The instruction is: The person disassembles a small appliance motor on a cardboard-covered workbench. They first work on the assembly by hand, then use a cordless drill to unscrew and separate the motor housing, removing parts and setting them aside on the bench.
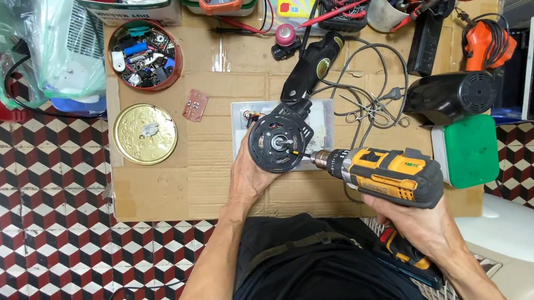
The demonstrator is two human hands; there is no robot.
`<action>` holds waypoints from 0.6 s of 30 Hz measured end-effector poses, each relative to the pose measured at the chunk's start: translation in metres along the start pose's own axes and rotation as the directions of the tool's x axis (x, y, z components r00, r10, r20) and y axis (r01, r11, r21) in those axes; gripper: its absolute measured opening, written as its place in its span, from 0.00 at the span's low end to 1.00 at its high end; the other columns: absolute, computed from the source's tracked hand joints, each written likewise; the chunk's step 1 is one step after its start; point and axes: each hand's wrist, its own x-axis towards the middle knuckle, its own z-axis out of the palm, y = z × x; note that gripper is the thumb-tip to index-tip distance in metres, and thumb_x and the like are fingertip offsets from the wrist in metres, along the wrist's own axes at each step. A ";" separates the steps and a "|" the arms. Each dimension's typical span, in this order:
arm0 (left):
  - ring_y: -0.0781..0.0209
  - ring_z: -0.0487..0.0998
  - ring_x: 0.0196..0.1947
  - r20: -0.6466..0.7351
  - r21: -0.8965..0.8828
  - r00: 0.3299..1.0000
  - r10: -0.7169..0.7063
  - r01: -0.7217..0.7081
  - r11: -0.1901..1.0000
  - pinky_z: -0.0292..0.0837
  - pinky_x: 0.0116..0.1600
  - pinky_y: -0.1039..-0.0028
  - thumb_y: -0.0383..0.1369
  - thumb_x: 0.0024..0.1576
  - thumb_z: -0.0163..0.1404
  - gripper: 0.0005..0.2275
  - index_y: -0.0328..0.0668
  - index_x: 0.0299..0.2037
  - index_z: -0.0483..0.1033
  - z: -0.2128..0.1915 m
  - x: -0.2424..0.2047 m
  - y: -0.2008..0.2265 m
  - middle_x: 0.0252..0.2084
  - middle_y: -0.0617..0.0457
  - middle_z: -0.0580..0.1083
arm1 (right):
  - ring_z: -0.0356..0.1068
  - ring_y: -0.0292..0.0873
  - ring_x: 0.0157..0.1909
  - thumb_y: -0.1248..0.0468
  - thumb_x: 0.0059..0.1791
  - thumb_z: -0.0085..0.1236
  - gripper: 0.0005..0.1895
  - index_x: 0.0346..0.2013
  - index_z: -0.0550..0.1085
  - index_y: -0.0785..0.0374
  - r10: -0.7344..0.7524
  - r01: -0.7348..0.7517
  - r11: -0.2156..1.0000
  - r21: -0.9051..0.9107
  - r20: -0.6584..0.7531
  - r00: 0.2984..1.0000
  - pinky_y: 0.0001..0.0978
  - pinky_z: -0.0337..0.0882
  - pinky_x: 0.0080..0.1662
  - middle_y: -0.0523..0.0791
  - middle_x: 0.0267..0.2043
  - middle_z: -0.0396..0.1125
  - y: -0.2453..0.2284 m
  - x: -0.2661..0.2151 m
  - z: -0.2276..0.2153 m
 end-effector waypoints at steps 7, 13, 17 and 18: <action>0.50 0.69 0.67 0.011 0.003 1.000 -0.012 0.012 1.000 0.65 0.69 0.66 0.42 0.38 0.73 0.51 0.37 0.71 0.55 -0.002 -0.001 0.001 0.68 0.43 0.67 | 0.70 0.35 0.23 0.65 0.44 0.68 0.09 0.36 0.80 0.66 0.022 -0.021 0.998 -0.053 0.024 0.999 0.28 0.73 0.26 0.43 0.25 0.73 -0.002 0.002 -0.001; 0.48 0.68 0.70 0.035 0.020 0.999 0.039 -0.040 0.999 0.64 0.71 0.65 0.42 0.39 0.73 0.49 0.38 0.71 0.57 -0.007 -0.005 0.001 0.71 0.41 0.65 | 0.77 0.36 0.38 0.66 0.41 0.68 0.16 0.42 0.79 0.66 -0.316 0.321 0.944 -0.078 0.072 0.946 0.28 0.77 0.39 0.42 0.38 0.79 -0.033 -0.004 -0.005; 0.40 0.61 0.71 0.043 -0.012 0.991 0.126 -0.126 0.992 0.58 0.71 0.63 0.39 0.35 0.74 0.59 0.30 0.73 0.43 -0.018 -0.014 0.020 0.72 0.32 0.57 | 0.80 0.38 0.39 0.58 0.42 0.69 0.19 0.46 0.80 0.60 -0.151 0.197 0.895 -0.400 0.144 0.978 0.34 0.77 0.43 0.44 0.39 0.80 -0.058 -0.005 -0.009; 0.39 0.59 0.71 0.044 -0.033 0.987 0.154 -0.153 0.988 0.57 0.71 0.62 0.38 0.34 0.73 0.61 0.28 0.73 0.40 -0.021 -0.017 0.025 0.72 0.30 0.55 | 0.80 0.38 0.38 0.54 0.44 0.69 0.18 0.46 0.81 0.57 -0.053 0.122 0.875 -0.469 0.157 0.986 0.35 0.77 0.43 0.45 0.38 0.81 -0.064 -0.005 -0.009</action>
